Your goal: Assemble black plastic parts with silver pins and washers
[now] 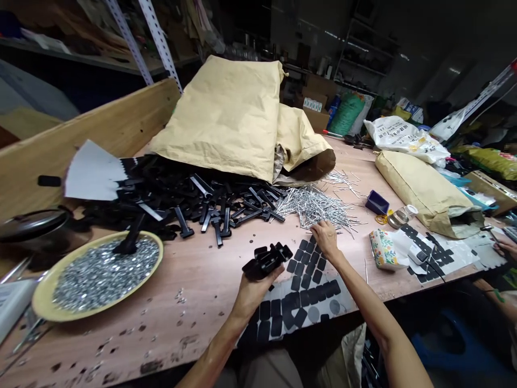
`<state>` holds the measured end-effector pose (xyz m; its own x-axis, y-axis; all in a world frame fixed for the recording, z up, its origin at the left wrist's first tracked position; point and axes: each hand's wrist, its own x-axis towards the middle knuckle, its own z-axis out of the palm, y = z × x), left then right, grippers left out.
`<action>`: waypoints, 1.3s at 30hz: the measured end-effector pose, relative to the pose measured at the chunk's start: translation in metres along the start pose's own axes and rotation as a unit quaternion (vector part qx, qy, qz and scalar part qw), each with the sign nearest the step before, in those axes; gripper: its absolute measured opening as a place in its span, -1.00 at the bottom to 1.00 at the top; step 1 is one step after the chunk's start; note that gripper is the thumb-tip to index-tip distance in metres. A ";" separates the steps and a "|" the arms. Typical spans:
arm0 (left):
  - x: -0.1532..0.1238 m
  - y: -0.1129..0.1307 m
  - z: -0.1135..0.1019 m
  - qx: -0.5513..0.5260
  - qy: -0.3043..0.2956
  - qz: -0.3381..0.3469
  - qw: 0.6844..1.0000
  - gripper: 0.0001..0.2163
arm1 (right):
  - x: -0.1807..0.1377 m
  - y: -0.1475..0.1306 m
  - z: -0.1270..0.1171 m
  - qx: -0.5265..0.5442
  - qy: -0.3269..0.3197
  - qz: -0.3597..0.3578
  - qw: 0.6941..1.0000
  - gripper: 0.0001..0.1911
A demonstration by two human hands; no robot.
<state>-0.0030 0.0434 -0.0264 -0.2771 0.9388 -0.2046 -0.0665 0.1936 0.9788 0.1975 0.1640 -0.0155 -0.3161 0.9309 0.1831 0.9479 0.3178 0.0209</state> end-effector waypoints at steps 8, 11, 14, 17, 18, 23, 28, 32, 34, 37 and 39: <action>-0.002 0.002 0.003 -0.024 -0.079 -0.037 0.996 -0.69 | 0.036 -0.027 0.025 -0.056 -0.038 -0.066 0.996 -0.73; -0.001 0.004 -0.001 -0.072 -0.074 -0.064 0.993 -0.63 | 0.044 -0.030 0.023 -0.046 -0.030 -0.055 0.997 -0.71; 0.004 0.001 -0.008 -0.084 -0.028 -0.069 0.994 -0.63 | 0.049 -0.028 0.010 -0.028 -0.012 -0.044 0.999 -0.79; 0.011 -0.008 -0.011 -0.055 0.009 -0.059 0.997 -0.65 | 0.043 -0.029 -0.014 0.122 0.040 0.009 0.992 -0.84; 0.013 -0.010 -0.011 -0.044 0.016 -0.050 0.998 -0.66 | 0.037 -0.031 -0.023 0.216 0.057 0.029 0.974 -0.86; 0.015 -0.013 -0.002 -0.038 0.012 0.039 0.998 -0.63 | 0.002 -0.061 -0.062 0.584 0.106 0.057 0.802 -0.90; 0.011 -0.009 0.002 -0.027 -0.030 0.065 0.997 -0.64 | -0.021 -0.083 -0.070 0.643 0.166 0.027 0.747 -0.73; 0.008 -0.005 -0.001 -0.020 -0.031 0.051 0.998 -0.63 | -0.028 -0.084 -0.062 0.619 0.196 0.008 0.760 -0.88; 0.007 -0.004 -0.002 -0.020 -0.029 0.041 0.999 -0.64 | -0.030 -0.083 -0.058 0.598 0.208 0.008 0.774 -0.89; 0.007 -0.003 -0.001 -0.017 -0.024 0.034 0.999 -0.65 | -0.033 -0.081 -0.056 0.552 0.211 0.000 0.807 -0.91; 0.007 -0.004 0.000 -0.012 -0.023 0.029 0.999 -0.67 | -0.035 -0.078 -0.057 0.525 0.196 -0.015 0.828 -0.91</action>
<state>-0.0050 0.0487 -0.0320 -0.2363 0.9607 -0.1456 -0.0748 0.1314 0.9885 0.1365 0.0962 0.0325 -0.1076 0.8549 0.5076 0.3178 0.5133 -0.7972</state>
